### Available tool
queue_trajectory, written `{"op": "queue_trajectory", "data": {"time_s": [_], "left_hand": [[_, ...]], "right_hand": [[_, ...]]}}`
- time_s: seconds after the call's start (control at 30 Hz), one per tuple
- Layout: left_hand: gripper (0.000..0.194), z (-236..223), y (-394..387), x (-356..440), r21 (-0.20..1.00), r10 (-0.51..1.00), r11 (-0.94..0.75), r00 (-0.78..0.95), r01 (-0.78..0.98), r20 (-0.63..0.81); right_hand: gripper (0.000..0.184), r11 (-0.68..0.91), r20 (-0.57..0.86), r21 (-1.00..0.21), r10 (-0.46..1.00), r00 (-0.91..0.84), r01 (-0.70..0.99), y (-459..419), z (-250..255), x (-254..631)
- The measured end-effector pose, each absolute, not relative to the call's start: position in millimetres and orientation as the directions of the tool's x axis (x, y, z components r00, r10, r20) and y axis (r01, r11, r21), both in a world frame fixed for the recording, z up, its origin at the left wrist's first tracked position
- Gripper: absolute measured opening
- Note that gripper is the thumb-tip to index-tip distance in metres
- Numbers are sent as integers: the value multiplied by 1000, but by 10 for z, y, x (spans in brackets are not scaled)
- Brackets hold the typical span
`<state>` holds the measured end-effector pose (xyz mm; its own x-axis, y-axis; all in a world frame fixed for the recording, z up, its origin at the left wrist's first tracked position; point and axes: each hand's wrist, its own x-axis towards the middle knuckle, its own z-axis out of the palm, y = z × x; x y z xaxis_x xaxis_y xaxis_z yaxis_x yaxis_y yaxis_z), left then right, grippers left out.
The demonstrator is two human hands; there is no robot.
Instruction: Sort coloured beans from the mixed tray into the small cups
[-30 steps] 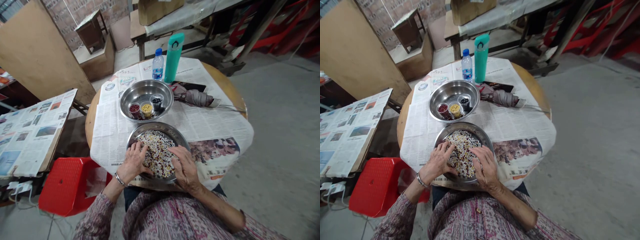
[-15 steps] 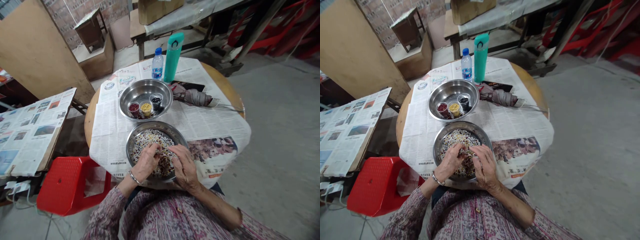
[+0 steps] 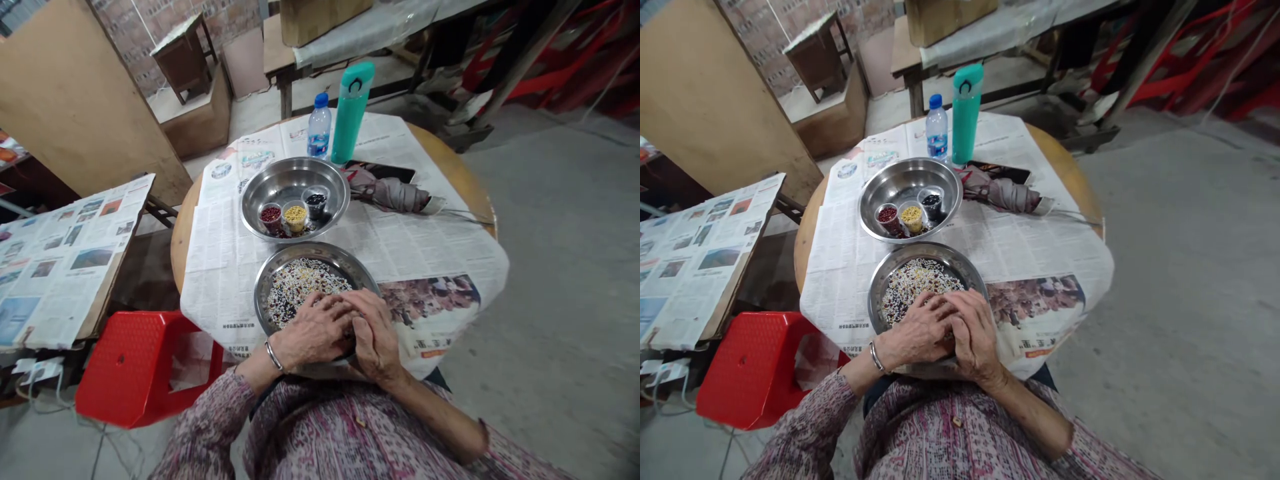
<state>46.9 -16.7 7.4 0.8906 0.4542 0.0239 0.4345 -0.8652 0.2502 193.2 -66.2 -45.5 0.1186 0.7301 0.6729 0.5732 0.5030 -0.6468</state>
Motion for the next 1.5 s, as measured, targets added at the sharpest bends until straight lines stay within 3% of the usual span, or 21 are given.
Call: {"op": "queue_trajectory", "data": {"time_s": [0.13, 0.27, 0.43, 0.6, 0.67, 0.8, 0.93, 1.1, 1.2, 1.3, 1.4, 1.5], "left_hand": [[18, 77, -148, 442, 200, 368, -907, 928, 371, -57], [12, 119, -81, 226, 149, 399, -899, 911, 411, -106], [25, 126, 165, 61, 290, 574, -773, 817, 564, -56], [23, 27, 341, 190, 387, 756, -636, 638, 667, 143], [20, -21, 317, 300, 361, 761, -640, 625, 678, 175], [37, -99, 162, 446, 291, 669, -729, 733, 619, 118], [22, -78, 24, 324, 270, 561, -802, 827, 533, 38], [23, 11, -2, 1, 268, 677, -727, 727, 633, 119], [22, 9, -19, -125, 317, 737, -673, 642, 668, 211], [19, -43, -81, -206, 371, 792, -610, 543, 700, 278], [17, -136, -158, -259, 442, 807, -589, 465, 676, 364], [15, -231, -208, -277, 523, 816, -571, 366, 633, 448]], "right_hand": [[43, 496, 670, -644, 734, 116, 582, -658, -441, 1937], [43, 504, 673, -644, 731, 113, 575, -650, -429, 1928], [40, 500, 661, -663, 740, 123, 557, -650, -433, 1921], [40, 491, 654, -662, 748, 116, 565, -647, -434, 1921], [40, 490, 654, -661, 747, 117, 568, -645, -440, 1920], [41, 490, 652, -656, 751, 103, 575, -643, -456, 1921], [42, 494, 645, -645, 761, 69, 583, -640, -464, 1929], [38, 501, 644, -613, 765, 19, 610, -619, -435, 1928], [28, 493, 580, -557, 807, -113, 668, -597, -396, 1924], [21, 604, 463, -445, 787, -408, 661, -553, -336, 1913], [25, 768, 329, -382, 632, -702, 514, -464, -272, 1867], [35, 851, 274, -358, 490, -828, 385, -325, -265, 1770]]}}
